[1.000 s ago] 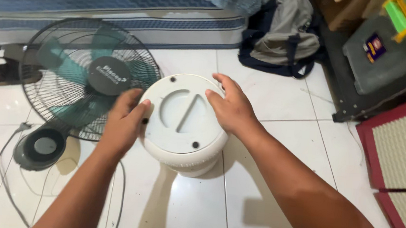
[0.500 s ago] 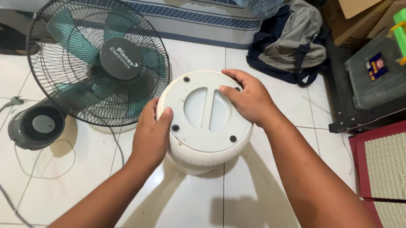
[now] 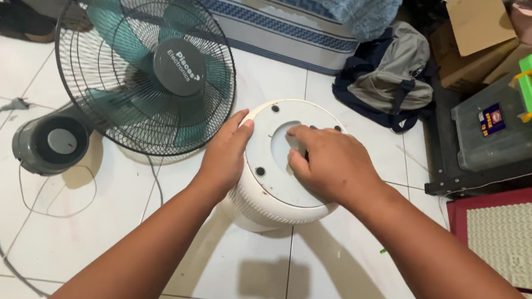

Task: The person disassembles a white cylindrical air purifier and a green table fan. They remove the top cover of the purifier, then use a screwdriver to detach the front grille of the fan and unscrew the central hub to access the blades.

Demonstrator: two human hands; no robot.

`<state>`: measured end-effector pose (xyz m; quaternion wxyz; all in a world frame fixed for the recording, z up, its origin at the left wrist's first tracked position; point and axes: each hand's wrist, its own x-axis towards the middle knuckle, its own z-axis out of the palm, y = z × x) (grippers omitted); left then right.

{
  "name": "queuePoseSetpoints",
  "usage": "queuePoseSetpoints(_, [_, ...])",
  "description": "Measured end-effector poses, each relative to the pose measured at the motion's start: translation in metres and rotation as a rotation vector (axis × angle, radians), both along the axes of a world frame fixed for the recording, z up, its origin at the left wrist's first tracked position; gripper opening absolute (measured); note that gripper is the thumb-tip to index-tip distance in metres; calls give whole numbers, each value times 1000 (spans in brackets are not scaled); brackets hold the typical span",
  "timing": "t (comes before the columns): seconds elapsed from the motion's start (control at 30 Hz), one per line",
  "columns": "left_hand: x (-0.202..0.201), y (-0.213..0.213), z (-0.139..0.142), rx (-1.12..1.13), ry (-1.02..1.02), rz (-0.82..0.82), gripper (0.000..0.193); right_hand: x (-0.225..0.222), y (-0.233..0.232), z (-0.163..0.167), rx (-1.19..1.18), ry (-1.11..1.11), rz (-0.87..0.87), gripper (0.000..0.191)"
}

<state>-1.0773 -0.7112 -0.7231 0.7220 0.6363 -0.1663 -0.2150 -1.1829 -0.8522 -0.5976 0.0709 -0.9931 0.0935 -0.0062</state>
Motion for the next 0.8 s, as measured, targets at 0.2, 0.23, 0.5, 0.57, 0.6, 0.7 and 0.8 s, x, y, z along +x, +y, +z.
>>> queuePoseSetpoints(0.2, [5,-3,-1,-51,60,-14,54,4,-18,-13,42,19,121,33])
queuePoseSetpoints(0.23, [7,-3,-1,-82,84,-28,53,3,-20,-12,31,21,184,30])
queuePoseSetpoints(0.5, [16,-5,-3,-110,72,-70,50,11,-52,3,47,-28,818,36])
queuePoseSetpoints(0.57, [17,-7,-3,-166,133,-83,50,12,-57,3,42,-30,884,34])
queuePoseSetpoints(0.6, [17,-8,-3,-208,172,-85,51,13,-59,4,38,-24,900,35])
queuePoseSetpoints(0.7, [15,-9,-3,-227,185,-70,51,18,-60,4,-38,-39,955,37])
queuePoseSetpoints(0.8, [12,-9,-4,-254,208,-63,50,19,-59,4,-61,-43,960,38])
